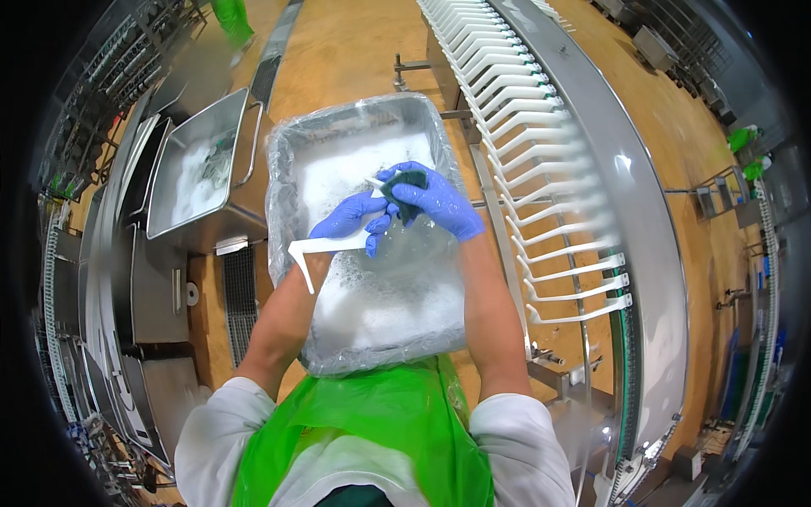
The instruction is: The person repeatedly scrubs white plastic parts with a green sponge in a soapy water tub, rinses them, and places them on a conveyor belt. The process is repeated for multiple parts throughout the clip.
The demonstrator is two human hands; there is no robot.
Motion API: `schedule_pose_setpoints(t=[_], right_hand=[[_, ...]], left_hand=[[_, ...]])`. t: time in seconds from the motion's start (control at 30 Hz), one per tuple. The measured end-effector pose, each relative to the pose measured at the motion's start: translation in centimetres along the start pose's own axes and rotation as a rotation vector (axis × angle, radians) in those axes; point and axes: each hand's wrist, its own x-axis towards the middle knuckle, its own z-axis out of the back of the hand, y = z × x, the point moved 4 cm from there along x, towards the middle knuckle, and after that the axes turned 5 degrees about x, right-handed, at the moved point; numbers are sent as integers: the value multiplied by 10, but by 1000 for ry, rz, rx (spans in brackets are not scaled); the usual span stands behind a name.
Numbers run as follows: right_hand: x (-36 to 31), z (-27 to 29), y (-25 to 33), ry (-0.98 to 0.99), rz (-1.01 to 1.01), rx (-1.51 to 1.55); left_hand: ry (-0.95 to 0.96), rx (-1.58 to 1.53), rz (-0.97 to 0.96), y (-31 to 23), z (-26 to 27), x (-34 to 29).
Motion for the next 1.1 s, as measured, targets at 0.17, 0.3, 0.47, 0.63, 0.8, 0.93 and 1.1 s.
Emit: schedule_pose_setpoints(t=[0.17, 0.3, 0.47, 0.63, 0.8, 0.93, 1.1], right_hand=[[5, -10, 3, -57, -34, -377], [3, -11, 0, -103, -210, -414], [-1, 6, -8, 99, -177, -199], [7, 0, -8, 130, -80, -220], [14, -3, -15, -227, -142, -404], [17, 15, -21, -176, -118, -237], [3, 31, -2, -154, 65, -63]], left_hand=[[-105, 121, 71, 1, -15, 3], [-157, 350, 162, 10, -6, 1], [-43, 284, 266, 8, 5, -4], [-10, 0, 257, 12, 10, -1], [-119, 257, 198, 14, 2, 6], [-257, 524, 149, 16, 14, 18], [-400, 449, 121, 12, 40, 15]])
